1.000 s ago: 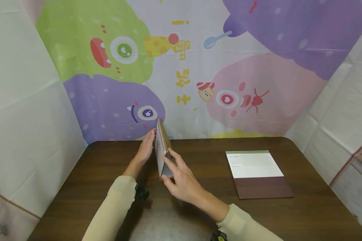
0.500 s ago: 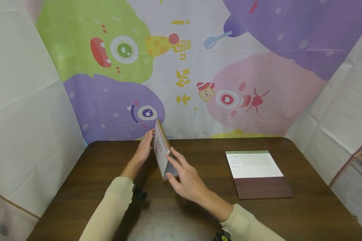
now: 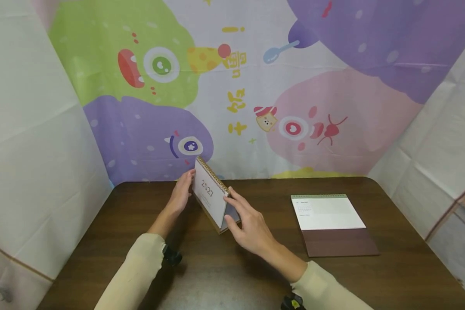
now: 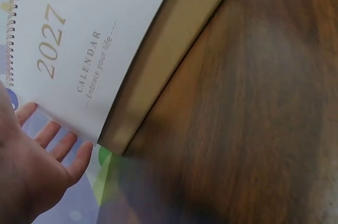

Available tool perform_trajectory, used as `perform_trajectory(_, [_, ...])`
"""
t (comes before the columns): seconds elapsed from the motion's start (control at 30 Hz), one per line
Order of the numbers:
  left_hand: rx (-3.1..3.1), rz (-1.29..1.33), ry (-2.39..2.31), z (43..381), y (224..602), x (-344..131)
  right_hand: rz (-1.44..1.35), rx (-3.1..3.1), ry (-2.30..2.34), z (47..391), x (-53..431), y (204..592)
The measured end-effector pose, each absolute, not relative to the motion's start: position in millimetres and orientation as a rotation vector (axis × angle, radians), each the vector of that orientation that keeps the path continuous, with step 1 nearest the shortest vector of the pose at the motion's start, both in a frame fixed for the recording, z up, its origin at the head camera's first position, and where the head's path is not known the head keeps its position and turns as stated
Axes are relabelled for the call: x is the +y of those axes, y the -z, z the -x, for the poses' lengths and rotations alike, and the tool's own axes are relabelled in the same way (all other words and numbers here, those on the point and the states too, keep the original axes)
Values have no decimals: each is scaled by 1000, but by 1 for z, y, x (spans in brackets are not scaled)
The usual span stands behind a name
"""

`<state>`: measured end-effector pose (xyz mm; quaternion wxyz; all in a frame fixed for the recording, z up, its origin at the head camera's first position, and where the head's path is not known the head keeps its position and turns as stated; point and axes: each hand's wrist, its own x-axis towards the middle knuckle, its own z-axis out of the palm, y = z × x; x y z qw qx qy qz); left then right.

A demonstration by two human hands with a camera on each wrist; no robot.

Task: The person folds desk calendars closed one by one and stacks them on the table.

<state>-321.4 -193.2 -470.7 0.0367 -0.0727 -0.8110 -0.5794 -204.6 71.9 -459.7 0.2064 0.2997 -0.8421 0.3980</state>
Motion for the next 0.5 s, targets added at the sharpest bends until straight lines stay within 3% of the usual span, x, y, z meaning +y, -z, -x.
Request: perform_trajectory(0.5, [-2529, 206, 1738, 295, 460, -195, -726, -2308, -1166, 219, 86, 462])
